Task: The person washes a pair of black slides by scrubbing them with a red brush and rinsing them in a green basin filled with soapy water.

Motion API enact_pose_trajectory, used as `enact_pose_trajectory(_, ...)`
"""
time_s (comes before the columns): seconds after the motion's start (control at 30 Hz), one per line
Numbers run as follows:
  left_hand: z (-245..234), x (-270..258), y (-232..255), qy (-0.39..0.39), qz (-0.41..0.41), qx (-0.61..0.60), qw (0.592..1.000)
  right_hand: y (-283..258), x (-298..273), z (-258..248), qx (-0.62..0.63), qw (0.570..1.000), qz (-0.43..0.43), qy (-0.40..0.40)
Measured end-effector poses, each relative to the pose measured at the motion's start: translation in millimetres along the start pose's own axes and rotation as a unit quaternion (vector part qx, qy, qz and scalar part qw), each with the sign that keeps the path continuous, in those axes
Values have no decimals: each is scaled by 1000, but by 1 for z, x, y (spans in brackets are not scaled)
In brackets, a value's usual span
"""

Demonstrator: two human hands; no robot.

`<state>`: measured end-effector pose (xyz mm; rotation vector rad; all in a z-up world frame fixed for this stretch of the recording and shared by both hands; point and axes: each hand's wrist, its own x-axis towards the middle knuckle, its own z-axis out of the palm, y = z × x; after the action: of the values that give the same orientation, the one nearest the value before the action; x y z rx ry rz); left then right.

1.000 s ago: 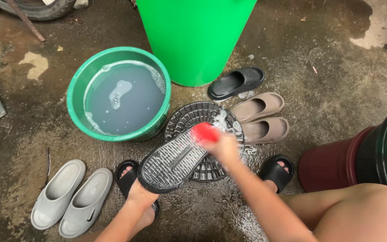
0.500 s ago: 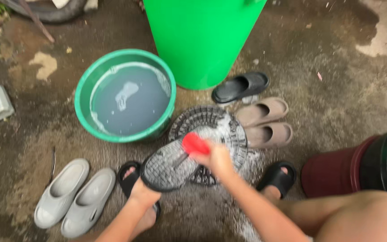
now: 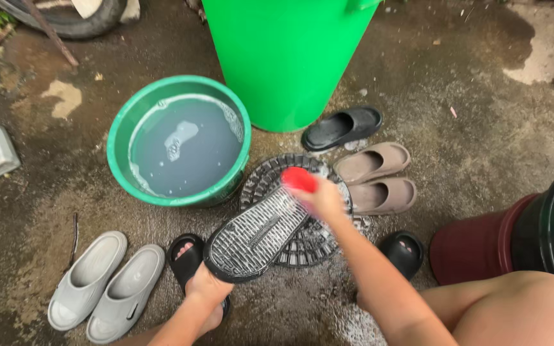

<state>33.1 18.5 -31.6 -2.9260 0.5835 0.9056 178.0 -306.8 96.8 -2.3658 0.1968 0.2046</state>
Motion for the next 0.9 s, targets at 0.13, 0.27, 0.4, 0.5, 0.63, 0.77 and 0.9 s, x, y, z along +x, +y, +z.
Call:
enact_pose_trajectory(0.13,11,5,-1,168,118,139,969,52,-2,-9,9,995,-24,96)
enact_pose_trajectory(0.27,-7,6,11,102,104,68,987,44,-14,33,72,993,-24,89)
enact_pose_trajectory(0.4,-80,-12,30,277,132,-23,952,47,-13,-14,-43,997,15,55)
enact_pose_trajectory(0.5,-145,-36,43,235,100,-158,954,57,-10,-57,-81,996,34,-11)
enact_pose_trajectory(0.63,-224,-61,44,207,69,-245,945,63,-11,-96,61,997,33,-23)
enact_pose_trajectory(0.77,-275,-96,26,239,87,-248,935,69,-6,-98,114,993,0,-4)
enact_pose_trajectory(0.9,-287,-132,-6,234,45,-253,938,99,8,-43,168,984,-49,-38)
